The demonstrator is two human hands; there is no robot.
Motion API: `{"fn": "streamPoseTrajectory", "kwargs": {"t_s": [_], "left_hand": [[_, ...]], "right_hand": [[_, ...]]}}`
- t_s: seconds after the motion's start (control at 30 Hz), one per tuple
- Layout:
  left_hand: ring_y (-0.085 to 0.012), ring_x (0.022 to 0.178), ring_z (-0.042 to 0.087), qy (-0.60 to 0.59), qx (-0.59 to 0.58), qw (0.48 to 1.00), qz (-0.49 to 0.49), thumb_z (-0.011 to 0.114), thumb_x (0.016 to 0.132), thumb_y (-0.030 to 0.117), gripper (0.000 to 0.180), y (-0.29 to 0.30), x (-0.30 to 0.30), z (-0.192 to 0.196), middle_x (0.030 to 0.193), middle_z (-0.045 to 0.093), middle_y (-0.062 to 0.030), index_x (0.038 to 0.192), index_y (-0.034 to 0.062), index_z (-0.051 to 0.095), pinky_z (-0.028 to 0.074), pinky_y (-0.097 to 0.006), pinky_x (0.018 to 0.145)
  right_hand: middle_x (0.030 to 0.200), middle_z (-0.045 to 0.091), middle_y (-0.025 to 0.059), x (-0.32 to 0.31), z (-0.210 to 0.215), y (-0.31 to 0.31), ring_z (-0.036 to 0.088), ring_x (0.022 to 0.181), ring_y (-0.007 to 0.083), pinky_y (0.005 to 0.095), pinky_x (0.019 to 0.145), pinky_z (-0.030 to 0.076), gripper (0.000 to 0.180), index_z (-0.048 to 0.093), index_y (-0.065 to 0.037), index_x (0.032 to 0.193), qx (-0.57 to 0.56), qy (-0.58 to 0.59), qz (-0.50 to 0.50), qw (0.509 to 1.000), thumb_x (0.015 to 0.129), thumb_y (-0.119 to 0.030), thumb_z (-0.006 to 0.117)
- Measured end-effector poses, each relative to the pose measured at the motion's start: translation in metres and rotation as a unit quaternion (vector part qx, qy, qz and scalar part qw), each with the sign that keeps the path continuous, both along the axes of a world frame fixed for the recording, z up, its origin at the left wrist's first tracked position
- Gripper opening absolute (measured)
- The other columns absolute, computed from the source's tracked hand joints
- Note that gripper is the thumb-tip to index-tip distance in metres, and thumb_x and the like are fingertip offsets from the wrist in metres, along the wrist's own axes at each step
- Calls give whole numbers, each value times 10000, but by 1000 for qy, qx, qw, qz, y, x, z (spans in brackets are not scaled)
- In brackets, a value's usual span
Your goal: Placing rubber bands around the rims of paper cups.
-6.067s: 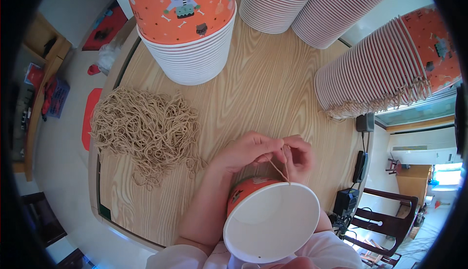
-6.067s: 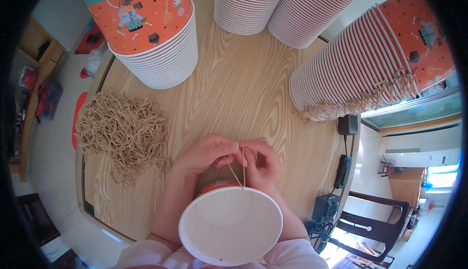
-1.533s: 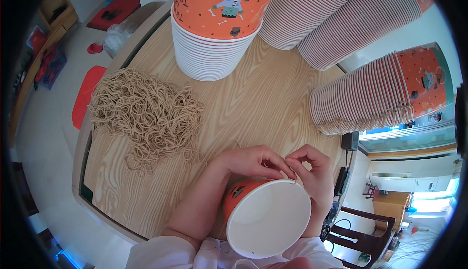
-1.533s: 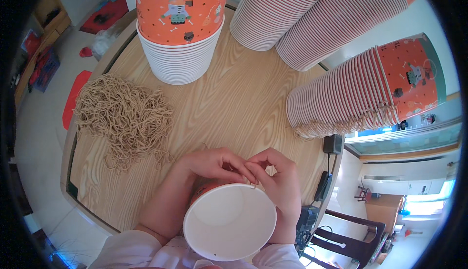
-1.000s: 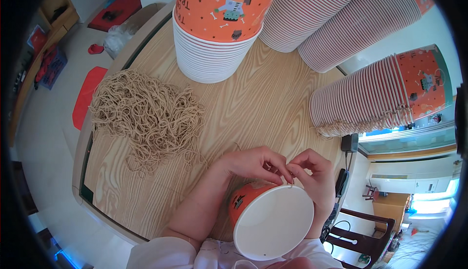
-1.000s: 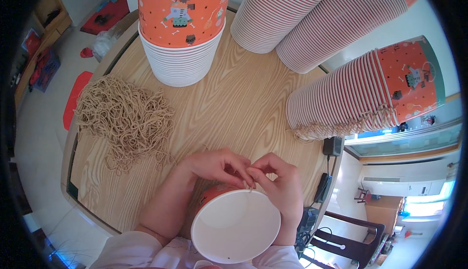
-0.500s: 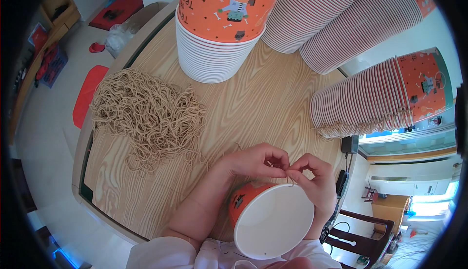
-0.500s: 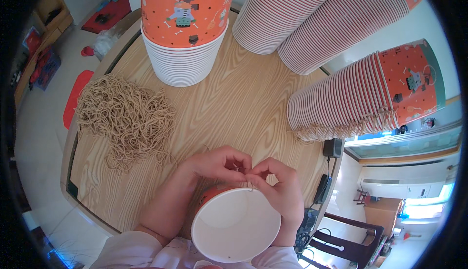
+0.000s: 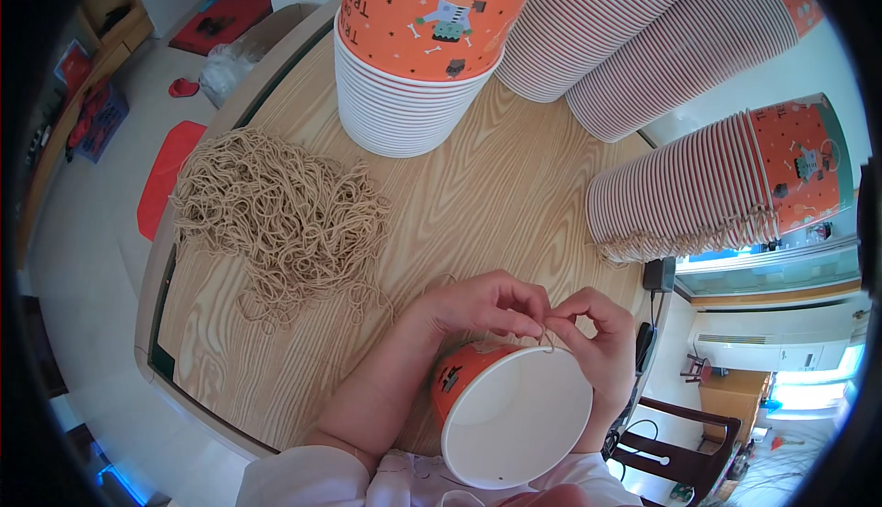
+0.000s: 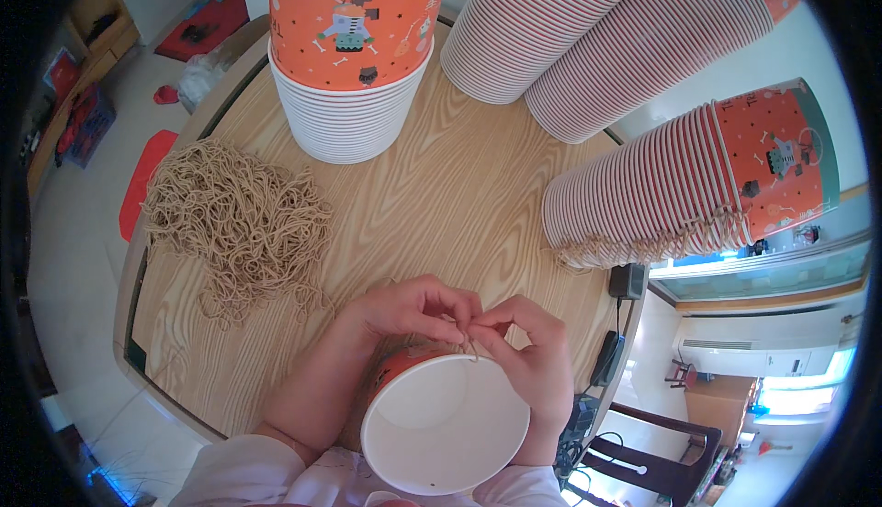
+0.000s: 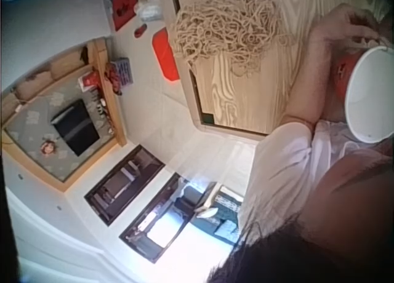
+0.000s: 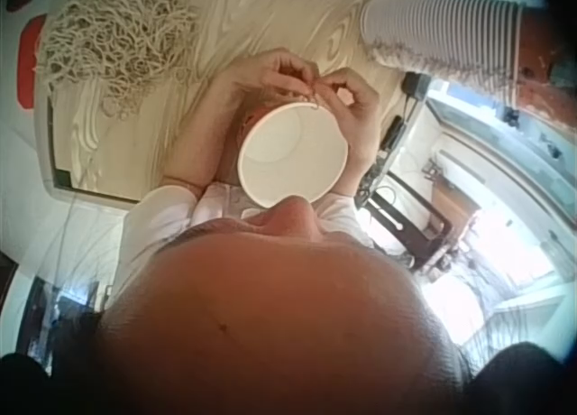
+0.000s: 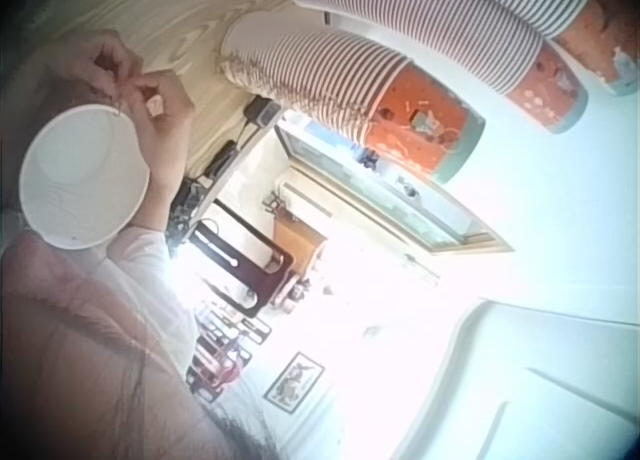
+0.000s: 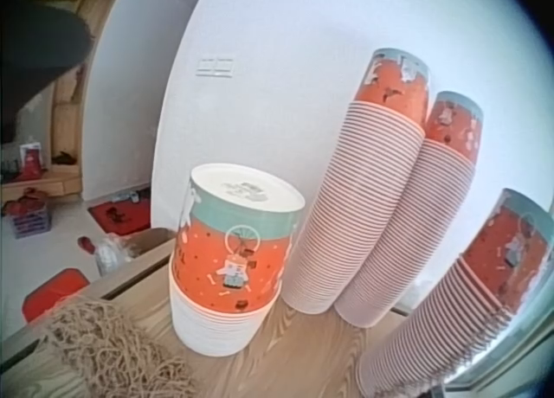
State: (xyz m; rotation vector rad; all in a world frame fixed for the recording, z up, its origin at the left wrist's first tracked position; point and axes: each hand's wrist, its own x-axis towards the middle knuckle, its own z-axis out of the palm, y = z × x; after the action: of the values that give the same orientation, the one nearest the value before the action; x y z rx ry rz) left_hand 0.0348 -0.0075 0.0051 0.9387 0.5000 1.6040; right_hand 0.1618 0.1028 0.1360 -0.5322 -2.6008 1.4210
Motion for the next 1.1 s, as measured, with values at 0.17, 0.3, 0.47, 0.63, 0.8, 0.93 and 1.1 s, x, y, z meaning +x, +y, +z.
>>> {"fn": "streamPoseTrajectory", "kwargs": {"t_s": [0.17, 0.3, 0.47, 0.63, 0.8, 0.93, 1.1], "left_hand": [[-27, 670, 522, -2, -115, 993, -13, 651, 899, 196, 132, -2, -4, 6, 742, 585, 53, 893, 66, 675, 383, -188, 578], [-33, 636, 522, -21, -125, 991, -34, 644, 905, 228, 168, 0, -3, 7, 704, 583, 46, 889, 64, 676, 381, -184, 554], [-31, 627, 519, -16, -138, 990, -29, 594, 931, 267, 224, 0, -2, 4, 701, 585, 39, 887, 64, 679, 385, -186, 549], [-34, 616, 511, -49, -113, 992, -40, 587, 932, 262, 228, 2, 0, 1, 693, 575, 40, 881, 60, 680, 386, -185, 547], [-40, 632, 515, -61, -63, 996, -32, 600, 923, 213, 196, -2, -2, 0, 733, 585, 30, 914, 37, 688, 392, -186, 551], [-73, 685, 528, -80, -24, 996, -20, 640, 877, 77, 123, -3, -3, -1, 878, 595, -14, 952, -3, 695, 406, -206, 576], [-105, 747, 547, -68, -36, 997, -20, 664, 837, 12, 115, -1, -4, -2, 955, 595, -49, 940, -11, 709, 414, -223, 602]], "right_hand": [[751, 650, 76, -3, -1, -1, 609, 702, 138, 260, 663, 476, 110, 668, 27, 845, 49, -32, -37, 998, 759, 26, 736], [747, 645, 75, -1, -1, 0, 605, 700, 134, 261, 657, 473, 117, 671, 27, 848, 21, -38, -36, 998, 755, 20, 742], [754, 632, 74, -3, 2, 1, 603, 708, 134, 252, 649, 464, 122, 697, 16, 852, -13, -39, 27, 999, 741, 29, 746], [773, 626, 75, -3, 0, 6, 601, 712, 138, 248, 644, 462, 131, 715, 7, 854, -23, -33, 69, 997, 731, 35, 749], [787, 632, 66, 0, -1, 8, 589, 709, 127, 246, 652, 465, 197, 703, 1, 916, -16, -28, 88, 996, 730, 23, 763], [797, 638, 52, -1, 1, 6, 570, 709, 107, 241, 657, 465, 237, 672, 3, 963, -40, -33, 50, 997, 745, 13, 765], [794, 639, 43, -1, 0, 5, 564, 715, 95, 236, 664, 462, 234, 647, 5, 963, -52, -42, 44, 997, 761, -7, 765]]}}
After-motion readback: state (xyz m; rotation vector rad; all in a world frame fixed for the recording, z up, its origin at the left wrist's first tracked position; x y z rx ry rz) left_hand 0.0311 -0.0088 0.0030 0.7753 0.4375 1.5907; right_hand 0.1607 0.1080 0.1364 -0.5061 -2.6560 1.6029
